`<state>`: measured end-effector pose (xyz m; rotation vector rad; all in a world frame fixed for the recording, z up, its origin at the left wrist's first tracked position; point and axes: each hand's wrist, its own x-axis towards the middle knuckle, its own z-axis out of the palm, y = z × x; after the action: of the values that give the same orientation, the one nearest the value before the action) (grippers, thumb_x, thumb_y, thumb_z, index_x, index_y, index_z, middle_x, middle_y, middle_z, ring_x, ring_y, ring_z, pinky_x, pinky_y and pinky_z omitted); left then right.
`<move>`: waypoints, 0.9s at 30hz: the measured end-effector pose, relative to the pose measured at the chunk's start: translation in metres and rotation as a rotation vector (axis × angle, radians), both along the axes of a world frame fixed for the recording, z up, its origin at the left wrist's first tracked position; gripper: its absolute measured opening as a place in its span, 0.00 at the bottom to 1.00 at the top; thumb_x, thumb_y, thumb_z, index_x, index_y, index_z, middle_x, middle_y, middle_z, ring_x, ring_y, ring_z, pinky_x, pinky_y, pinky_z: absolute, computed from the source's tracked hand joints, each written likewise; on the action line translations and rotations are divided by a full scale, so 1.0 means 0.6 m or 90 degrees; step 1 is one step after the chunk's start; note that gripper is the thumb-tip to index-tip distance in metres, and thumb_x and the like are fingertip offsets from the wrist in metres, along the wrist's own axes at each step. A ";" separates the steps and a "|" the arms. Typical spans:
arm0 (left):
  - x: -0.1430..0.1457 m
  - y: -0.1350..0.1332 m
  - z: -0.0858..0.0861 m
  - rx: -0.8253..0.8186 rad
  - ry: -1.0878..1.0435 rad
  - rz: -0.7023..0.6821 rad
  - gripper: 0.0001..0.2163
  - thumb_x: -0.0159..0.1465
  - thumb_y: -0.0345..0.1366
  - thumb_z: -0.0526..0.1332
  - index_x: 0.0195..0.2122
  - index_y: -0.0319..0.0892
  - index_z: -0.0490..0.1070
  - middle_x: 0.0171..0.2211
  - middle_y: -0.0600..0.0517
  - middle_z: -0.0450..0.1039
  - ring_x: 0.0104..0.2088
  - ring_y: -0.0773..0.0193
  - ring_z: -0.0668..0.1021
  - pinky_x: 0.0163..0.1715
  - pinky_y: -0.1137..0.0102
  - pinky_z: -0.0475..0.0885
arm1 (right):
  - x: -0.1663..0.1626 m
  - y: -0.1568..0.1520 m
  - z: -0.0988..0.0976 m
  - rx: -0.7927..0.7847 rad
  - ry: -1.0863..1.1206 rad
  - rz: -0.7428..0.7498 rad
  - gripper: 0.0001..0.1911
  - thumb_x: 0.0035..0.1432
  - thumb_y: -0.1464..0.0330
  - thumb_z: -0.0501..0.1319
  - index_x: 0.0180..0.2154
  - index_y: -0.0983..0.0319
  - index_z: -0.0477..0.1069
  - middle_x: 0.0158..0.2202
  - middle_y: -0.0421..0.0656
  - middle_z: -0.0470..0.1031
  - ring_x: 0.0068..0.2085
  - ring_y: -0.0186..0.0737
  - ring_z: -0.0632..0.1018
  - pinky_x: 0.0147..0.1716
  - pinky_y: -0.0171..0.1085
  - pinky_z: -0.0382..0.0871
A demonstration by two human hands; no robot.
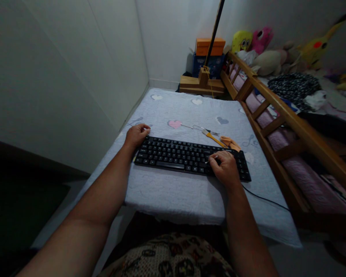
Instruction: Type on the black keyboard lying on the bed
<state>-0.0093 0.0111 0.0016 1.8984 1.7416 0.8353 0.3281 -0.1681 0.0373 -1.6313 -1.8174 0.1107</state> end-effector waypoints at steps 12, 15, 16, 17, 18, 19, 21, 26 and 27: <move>0.001 -0.001 0.002 -0.004 0.005 0.002 0.17 0.56 0.45 0.57 0.39 0.41 0.77 0.25 0.52 0.71 0.28 0.63 0.70 0.29 0.70 0.61 | 0.004 0.003 -0.004 0.004 -0.002 -0.008 0.08 0.59 0.68 0.57 0.28 0.59 0.71 0.31 0.43 0.77 0.38 0.43 0.74 0.45 0.45 0.62; 0.000 0.000 0.001 -0.003 0.002 0.001 0.16 0.57 0.45 0.57 0.39 0.40 0.77 0.25 0.52 0.71 0.27 0.64 0.70 0.29 0.70 0.60 | 0.003 0.002 -0.003 0.002 0.001 -0.007 0.08 0.59 0.68 0.57 0.29 0.60 0.72 0.32 0.43 0.77 0.39 0.44 0.74 0.45 0.44 0.62; 0.000 0.000 0.001 -0.002 0.002 -0.001 0.16 0.57 0.44 0.57 0.39 0.40 0.77 0.26 0.52 0.71 0.27 0.64 0.70 0.29 0.70 0.60 | 0.003 0.002 -0.003 0.002 0.001 -0.007 0.08 0.59 0.68 0.57 0.29 0.60 0.72 0.32 0.43 0.76 0.39 0.44 0.74 0.45 0.45 0.62; 0.000 0.000 0.001 -0.001 0.002 -0.002 0.16 0.57 0.44 0.57 0.39 0.40 0.77 0.26 0.52 0.71 0.27 0.64 0.70 0.29 0.70 0.60 | 0.003 0.002 -0.003 0.002 0.002 -0.005 0.08 0.60 0.68 0.57 0.29 0.60 0.72 0.32 0.44 0.76 0.39 0.44 0.74 0.45 0.45 0.62; 0.000 0.001 0.000 0.000 0.002 -0.003 0.16 0.57 0.44 0.57 0.39 0.40 0.77 0.26 0.52 0.71 0.28 0.64 0.70 0.29 0.70 0.60 | 0.003 0.002 -0.003 0.004 0.003 -0.003 0.08 0.60 0.68 0.57 0.30 0.60 0.72 0.32 0.44 0.76 0.40 0.44 0.74 0.45 0.45 0.62; -0.001 0.001 0.000 0.000 0.003 -0.003 0.17 0.57 0.44 0.57 0.39 0.40 0.77 0.26 0.52 0.72 0.28 0.64 0.70 0.29 0.70 0.60 | 0.003 0.002 -0.003 0.006 0.004 0.000 0.08 0.60 0.68 0.57 0.30 0.60 0.72 0.33 0.44 0.76 0.40 0.44 0.74 0.46 0.45 0.62; -0.001 0.002 -0.002 0.003 0.003 0.000 0.17 0.57 0.44 0.57 0.40 0.40 0.77 0.26 0.52 0.72 0.28 0.64 0.70 0.29 0.70 0.60 | 0.002 0.002 -0.003 0.007 0.002 0.005 0.07 0.61 0.69 0.57 0.31 0.60 0.72 0.33 0.44 0.76 0.40 0.44 0.74 0.46 0.45 0.62; -0.001 0.003 -0.004 0.012 -0.001 -0.002 0.16 0.57 0.44 0.58 0.39 0.40 0.77 0.25 0.52 0.71 0.27 0.64 0.70 0.29 0.70 0.60 | 0.001 0.003 -0.006 0.001 -0.010 0.004 0.07 0.61 0.69 0.58 0.32 0.60 0.73 0.34 0.43 0.77 0.41 0.45 0.73 0.46 0.45 0.62; -0.001 0.004 -0.004 0.012 -0.003 -0.005 0.16 0.57 0.44 0.58 0.39 0.40 0.77 0.25 0.52 0.71 0.27 0.64 0.70 0.29 0.70 0.60 | 0.001 0.004 -0.006 0.003 -0.011 0.002 0.07 0.61 0.69 0.58 0.32 0.60 0.73 0.34 0.43 0.77 0.41 0.45 0.73 0.46 0.45 0.61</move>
<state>-0.0100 0.0134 -0.0010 1.9128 1.7292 0.8557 0.3286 -0.1659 0.0335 -1.6313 -1.8322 0.0941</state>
